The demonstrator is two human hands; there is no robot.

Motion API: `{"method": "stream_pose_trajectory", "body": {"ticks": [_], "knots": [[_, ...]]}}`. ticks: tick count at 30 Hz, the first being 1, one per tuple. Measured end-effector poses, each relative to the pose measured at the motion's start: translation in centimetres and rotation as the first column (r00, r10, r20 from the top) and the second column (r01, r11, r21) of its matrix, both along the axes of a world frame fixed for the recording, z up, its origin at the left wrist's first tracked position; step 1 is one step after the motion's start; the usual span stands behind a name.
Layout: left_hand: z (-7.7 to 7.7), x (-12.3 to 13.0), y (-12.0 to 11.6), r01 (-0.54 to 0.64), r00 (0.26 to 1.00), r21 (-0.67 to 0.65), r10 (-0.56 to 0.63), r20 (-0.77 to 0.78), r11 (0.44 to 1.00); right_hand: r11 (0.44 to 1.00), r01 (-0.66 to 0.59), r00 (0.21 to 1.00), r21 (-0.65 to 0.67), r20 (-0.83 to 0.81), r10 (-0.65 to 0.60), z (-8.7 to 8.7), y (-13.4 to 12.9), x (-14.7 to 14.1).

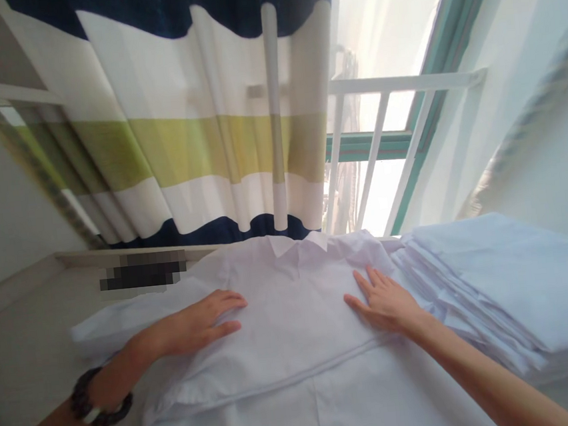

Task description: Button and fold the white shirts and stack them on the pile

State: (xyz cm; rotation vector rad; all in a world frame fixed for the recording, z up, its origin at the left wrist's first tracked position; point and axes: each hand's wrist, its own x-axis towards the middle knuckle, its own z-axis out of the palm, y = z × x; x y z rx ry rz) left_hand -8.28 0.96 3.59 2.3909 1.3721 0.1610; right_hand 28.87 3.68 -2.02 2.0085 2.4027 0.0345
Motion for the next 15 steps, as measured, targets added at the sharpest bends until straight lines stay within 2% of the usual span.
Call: {"method": "stream_pose_trajectory", "body": {"ticks": [2,4,7,9,11,13,15], "knots": [[1.4,-1.2,-0.4,-0.043,0.999,-0.071,0.043,0.004,0.997,0.997,-0.061,0.998,0.039,-0.013,0.061,1.2,-1.6,-2.0],[2.5,-2.3,-0.4,-0.097,0.995,-0.124,0.095,-0.026,0.987,0.968,-0.232,0.966,0.093,-0.093,0.24,2.4,-3.7,-4.9],[3.1,-3.5,0.0,-0.089,0.994,-0.259,0.069,-0.086,0.962,0.865,-0.489,0.836,0.115,-0.224,0.502,3.3,-7.0,-9.8],[3.2,-4.0,0.0,-0.01,0.999,-0.399,-0.011,-0.05,0.917,0.773,-0.616,0.726,0.149,-0.272,0.631,3.1,-8.4,-12.4],[3.3,-4.1,-0.1,0.07,0.998,-0.496,-0.061,0.035,0.866,0.7,-0.685,0.646,0.201,-0.276,0.712,2.5,-9.0,-14.1],[3.3,-4.3,-0.4,0.112,0.986,-0.536,-0.025,0.167,0.837,0.652,-0.711,0.607,0.263,-0.24,0.758,1.8,-9.1,-14.8],[3.2,-4.4,-0.6,0.124,0.947,-0.585,0.081,0.311,0.802,0.616,-0.719,0.589,0.322,-0.19,0.786,1.3,-9.1,-14.9]]}}
